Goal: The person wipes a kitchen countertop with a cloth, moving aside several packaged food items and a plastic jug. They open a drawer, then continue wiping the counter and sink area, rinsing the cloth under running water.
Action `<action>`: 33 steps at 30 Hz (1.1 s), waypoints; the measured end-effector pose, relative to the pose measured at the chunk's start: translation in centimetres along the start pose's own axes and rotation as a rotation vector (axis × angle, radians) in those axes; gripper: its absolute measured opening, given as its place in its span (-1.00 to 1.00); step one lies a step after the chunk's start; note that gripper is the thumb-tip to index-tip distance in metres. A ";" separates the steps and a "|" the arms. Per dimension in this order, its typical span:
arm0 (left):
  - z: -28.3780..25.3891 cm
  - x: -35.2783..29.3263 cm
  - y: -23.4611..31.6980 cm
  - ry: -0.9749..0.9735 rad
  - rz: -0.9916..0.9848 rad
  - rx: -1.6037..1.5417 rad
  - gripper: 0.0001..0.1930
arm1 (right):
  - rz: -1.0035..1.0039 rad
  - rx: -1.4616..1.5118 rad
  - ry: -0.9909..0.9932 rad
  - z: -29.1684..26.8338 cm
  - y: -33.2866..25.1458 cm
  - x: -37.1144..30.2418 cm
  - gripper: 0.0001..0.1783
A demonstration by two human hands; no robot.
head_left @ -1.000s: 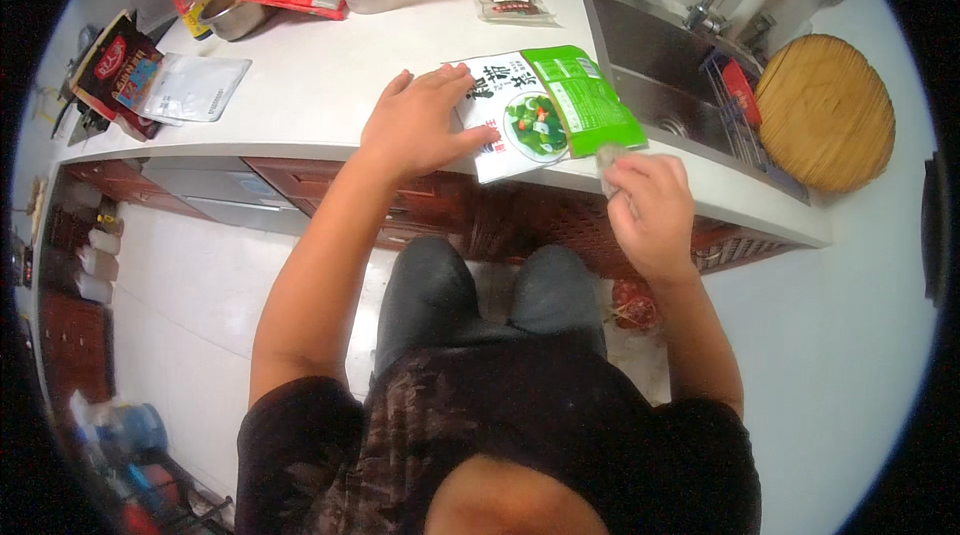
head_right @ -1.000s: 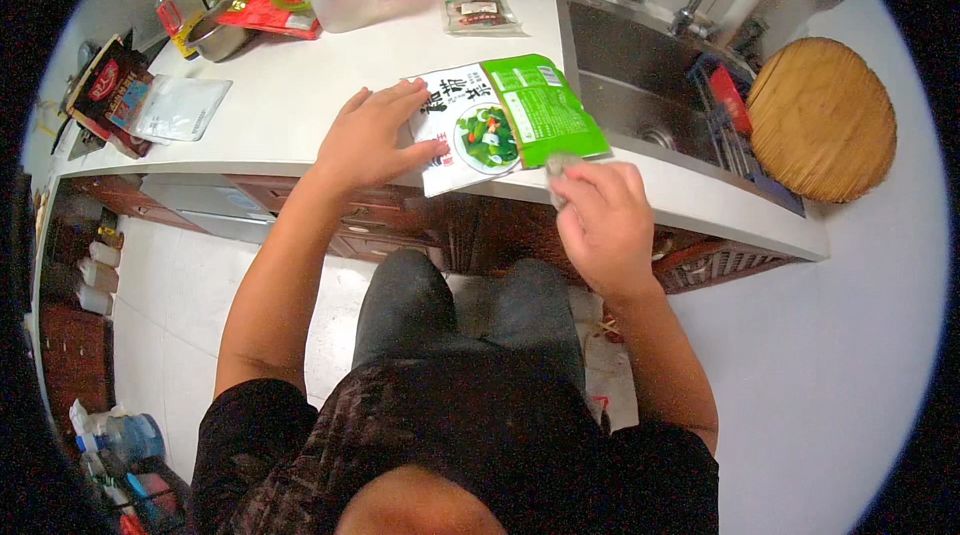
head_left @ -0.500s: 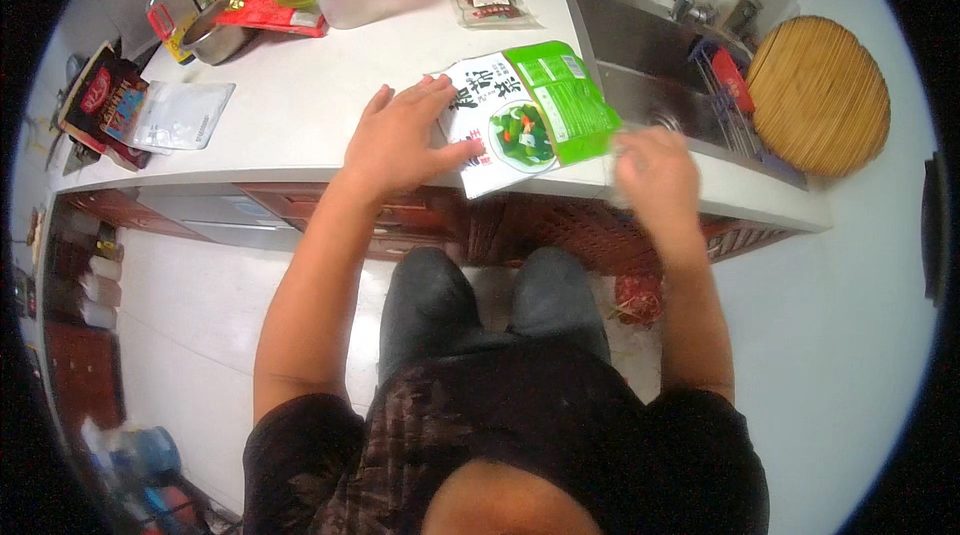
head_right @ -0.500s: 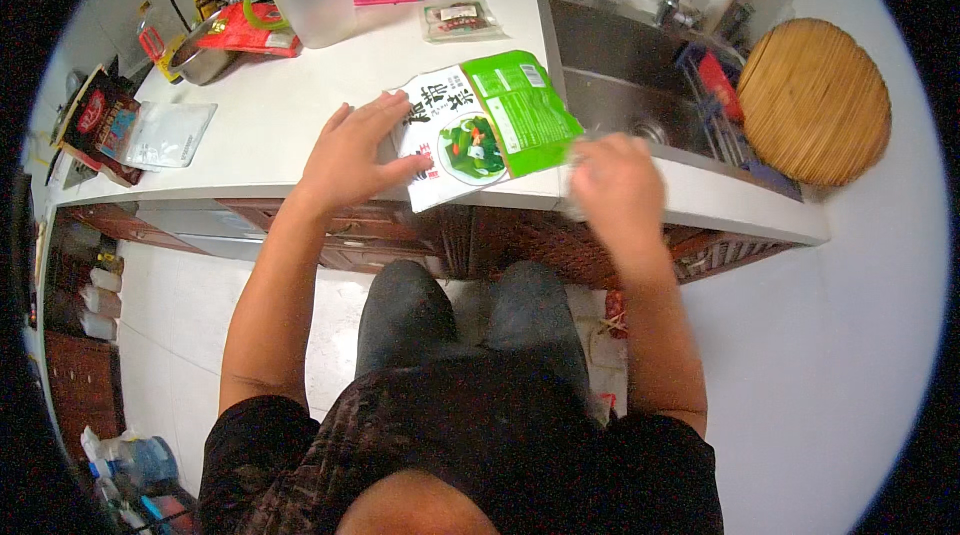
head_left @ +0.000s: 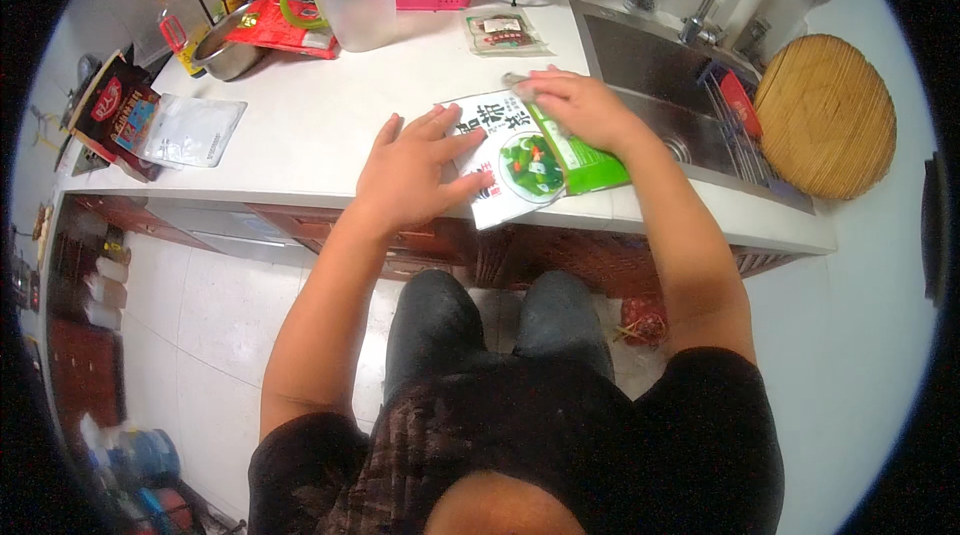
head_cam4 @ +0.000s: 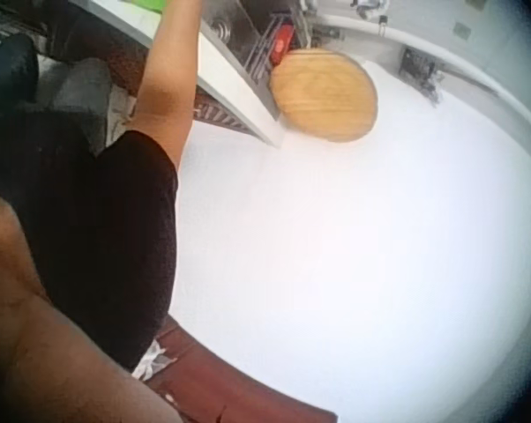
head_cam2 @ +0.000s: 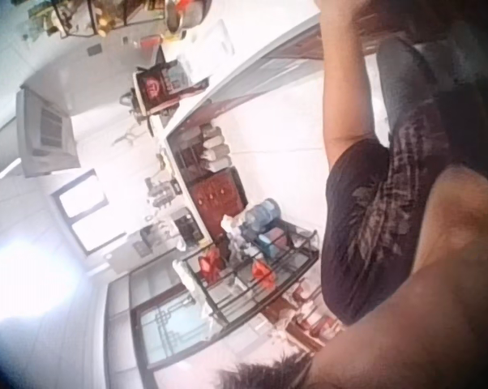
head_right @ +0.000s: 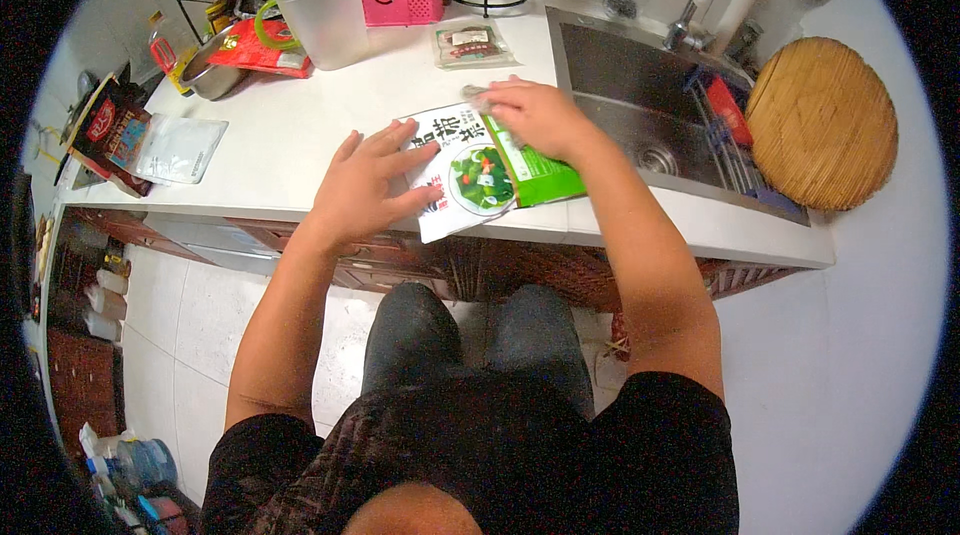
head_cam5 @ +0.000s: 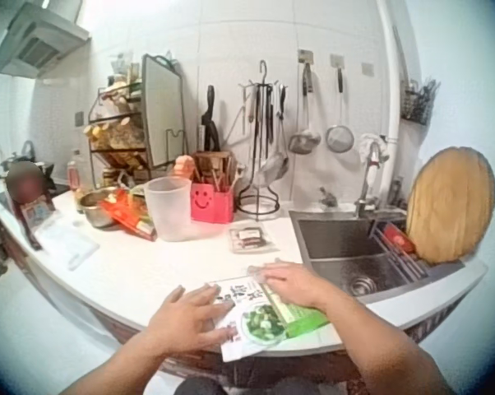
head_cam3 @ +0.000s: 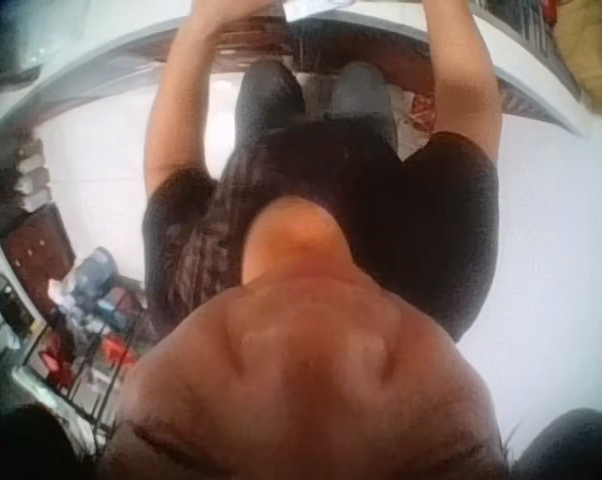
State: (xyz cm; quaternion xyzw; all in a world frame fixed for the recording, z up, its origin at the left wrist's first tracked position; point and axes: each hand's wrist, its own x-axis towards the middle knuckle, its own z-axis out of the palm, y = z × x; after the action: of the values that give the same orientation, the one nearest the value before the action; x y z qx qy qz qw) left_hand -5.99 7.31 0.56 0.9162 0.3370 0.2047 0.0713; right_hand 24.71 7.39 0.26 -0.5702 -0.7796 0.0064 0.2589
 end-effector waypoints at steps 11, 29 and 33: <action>0.2 0.5 0.4 0.003 0.012 -0.028 -0.41 | -0.131 0.090 0.145 0.4 -6.5 0.8 -0.74; 0.8 0.0 -0.2 0.026 0.021 -0.039 -0.36 | 0.187 -0.078 0.212 -5.3 -4.9 -8.2 -0.64; 0.3 -0.2 -0.3 0.026 0.021 -0.039 -0.37 | 0.251 0.020 0.130 -3.6 -5.7 -8.8 -0.64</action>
State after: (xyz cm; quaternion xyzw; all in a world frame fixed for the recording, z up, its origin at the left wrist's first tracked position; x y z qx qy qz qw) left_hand -6.16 7.39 0.21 0.9154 0.3242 0.2239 0.0827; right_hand 23.04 -3.52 1.58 -0.6597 -0.6838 0.0094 0.3117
